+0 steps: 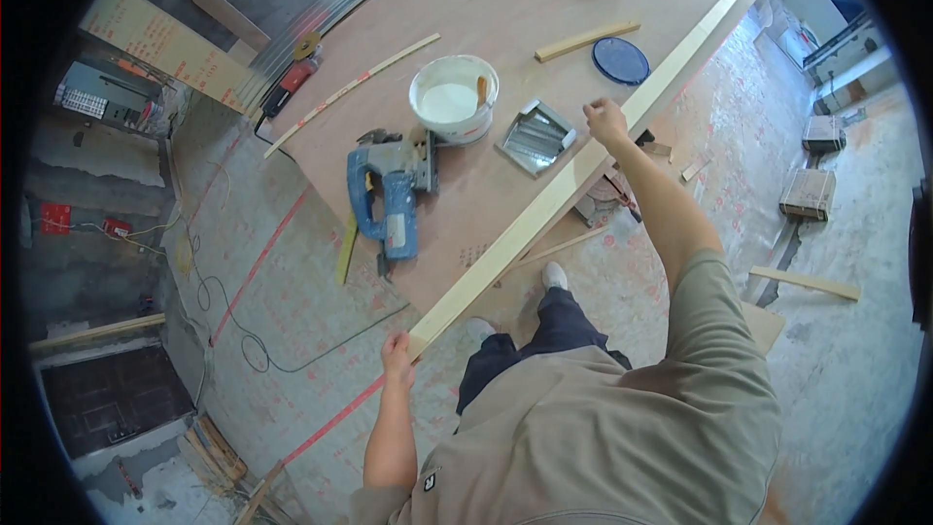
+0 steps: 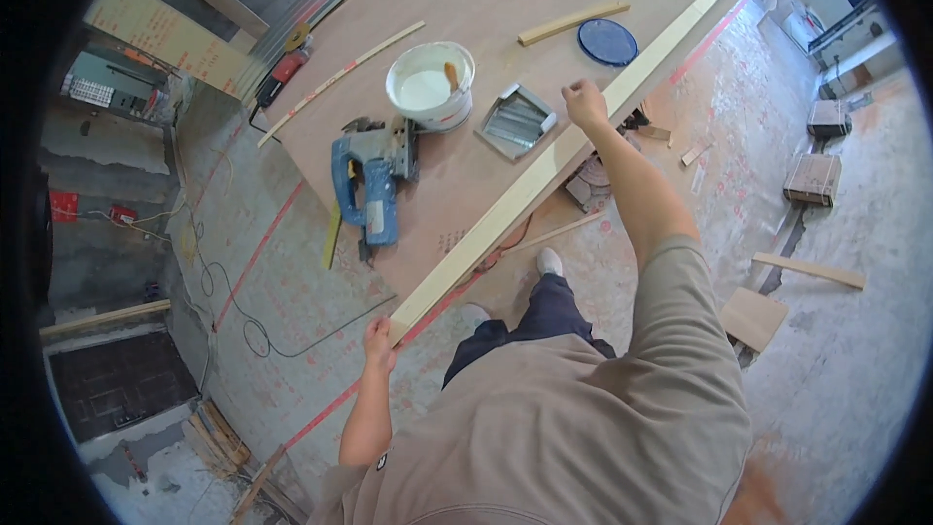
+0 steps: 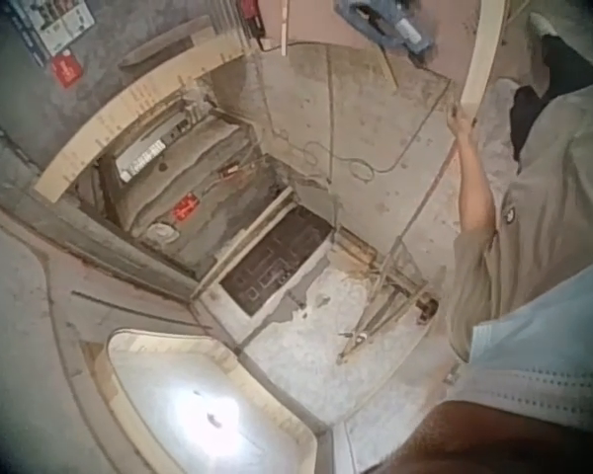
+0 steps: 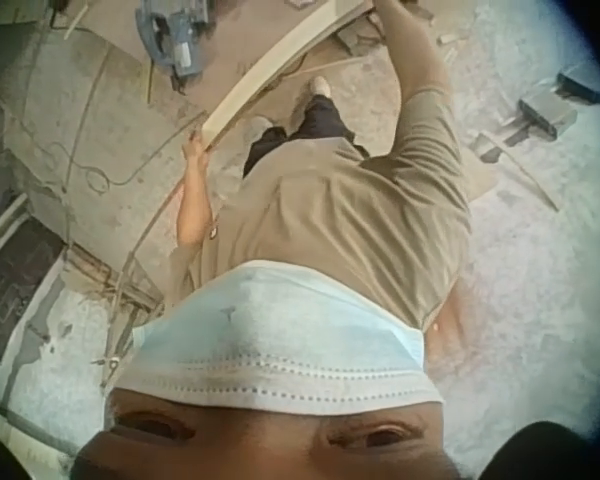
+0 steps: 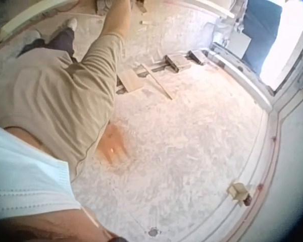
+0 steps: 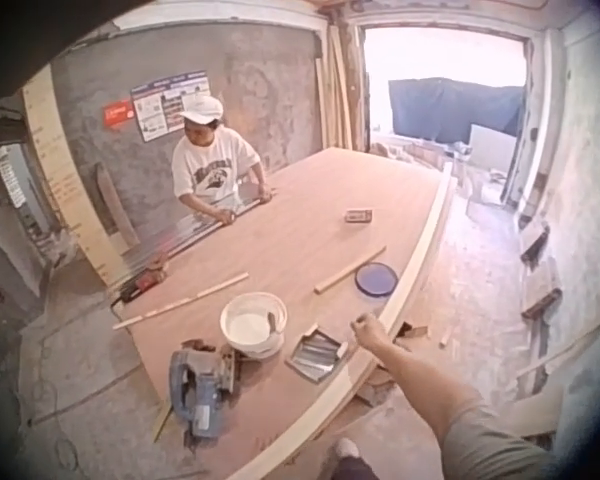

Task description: Measuring wall segments, selecting wooden strips, and applying white paint or primer to them at a renovation site.

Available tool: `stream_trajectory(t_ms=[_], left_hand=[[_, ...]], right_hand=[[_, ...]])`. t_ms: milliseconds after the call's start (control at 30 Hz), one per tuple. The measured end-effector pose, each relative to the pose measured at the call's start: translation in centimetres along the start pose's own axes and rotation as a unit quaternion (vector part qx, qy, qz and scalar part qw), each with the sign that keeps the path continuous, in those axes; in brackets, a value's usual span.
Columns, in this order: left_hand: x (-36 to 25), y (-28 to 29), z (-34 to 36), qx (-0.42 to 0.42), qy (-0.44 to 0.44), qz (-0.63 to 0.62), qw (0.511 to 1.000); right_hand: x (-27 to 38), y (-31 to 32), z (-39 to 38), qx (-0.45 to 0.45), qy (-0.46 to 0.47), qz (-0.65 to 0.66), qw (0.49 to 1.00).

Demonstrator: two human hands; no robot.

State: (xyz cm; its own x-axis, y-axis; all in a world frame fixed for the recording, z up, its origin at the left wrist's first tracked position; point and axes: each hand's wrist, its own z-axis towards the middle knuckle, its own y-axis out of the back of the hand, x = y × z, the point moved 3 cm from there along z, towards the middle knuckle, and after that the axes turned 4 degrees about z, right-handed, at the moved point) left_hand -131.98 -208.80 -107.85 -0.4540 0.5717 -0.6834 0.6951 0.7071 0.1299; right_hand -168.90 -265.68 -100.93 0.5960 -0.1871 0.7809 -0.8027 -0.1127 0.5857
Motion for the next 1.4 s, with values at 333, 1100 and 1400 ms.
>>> stream_trajectory(t_ms=[333, 1100, 1400], left_hand=[[0.7, -3.0, -2.6, -0.221, 0.097, -0.062, 0.968], [-0.5, -2.2, -6.2, -0.495, -0.175, 0.313, 0.792], [-12.4, -20.2, -17.4, 0.113, -0.530, 0.498, 0.677]], right_hand=[[-0.2, -4.0, 23.1, 0.038, 0.230, -0.218, 0.948], [-2.5, 10.1, -13.4, 0.005, 0.175, 0.263, 0.949], [0.8, -0.4, -36.5, 0.286, -0.095, 0.499, 0.812]])
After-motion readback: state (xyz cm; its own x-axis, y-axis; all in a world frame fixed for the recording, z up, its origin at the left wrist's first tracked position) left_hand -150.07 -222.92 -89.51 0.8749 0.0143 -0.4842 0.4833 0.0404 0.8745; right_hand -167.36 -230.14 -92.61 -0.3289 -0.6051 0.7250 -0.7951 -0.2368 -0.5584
